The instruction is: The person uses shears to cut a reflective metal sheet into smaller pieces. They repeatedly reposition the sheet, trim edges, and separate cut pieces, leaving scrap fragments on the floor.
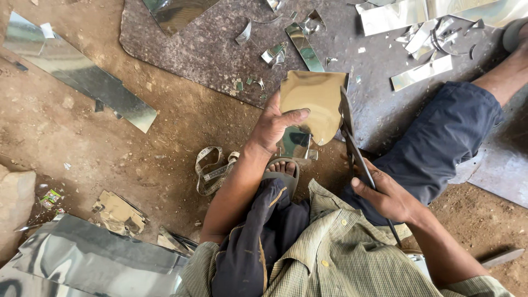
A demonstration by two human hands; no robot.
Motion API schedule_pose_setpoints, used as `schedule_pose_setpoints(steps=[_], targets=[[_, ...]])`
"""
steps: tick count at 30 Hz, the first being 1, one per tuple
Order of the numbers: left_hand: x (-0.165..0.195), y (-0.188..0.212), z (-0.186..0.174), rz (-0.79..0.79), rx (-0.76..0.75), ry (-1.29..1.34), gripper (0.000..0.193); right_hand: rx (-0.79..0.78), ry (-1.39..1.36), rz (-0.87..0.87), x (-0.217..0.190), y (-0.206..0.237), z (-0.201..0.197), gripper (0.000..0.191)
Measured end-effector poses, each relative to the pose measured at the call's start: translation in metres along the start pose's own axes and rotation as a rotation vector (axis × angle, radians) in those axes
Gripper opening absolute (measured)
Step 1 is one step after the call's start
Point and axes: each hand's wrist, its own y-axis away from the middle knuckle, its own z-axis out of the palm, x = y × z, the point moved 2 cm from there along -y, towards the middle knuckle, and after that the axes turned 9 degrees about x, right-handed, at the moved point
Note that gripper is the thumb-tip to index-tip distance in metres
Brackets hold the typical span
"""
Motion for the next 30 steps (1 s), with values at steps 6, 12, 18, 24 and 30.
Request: schedule_pose_setpoints(steps=[6, 12, 18, 24, 30], targets=[[-0.004, 0.006, 0.005, -0.006, 0.011, 0.064, 0.061, -0.039, -0.022, 0.127, 0.006, 0.016, 0.004, 0.074], [-0.005, 0.016, -0.005, -0.01, 0.025, 0.063, 0.064, -0.057, -0.177, 0.096, 0.018, 0.015, 0.022, 0.073], [-0.003, 0.019, -0.013, -0.008, 0.007, 0.004, 0.063, -0.072, -0.212, 0.213, 0.032, 0.014, 0.037, 0.065], [0.001, 0.023, -0.012, -0.015, -0.042, 0.01, 0.058, -0.078, -0.01, 0.197, 0.034, 0.012, 0.046, 0.037], [0.018, 0.031, -0.003, -0.011, -0.026, 0.005, 0.063, -0.056, 0.11, 0.111, 0.037, 0.01, 0.05, 0.021]])
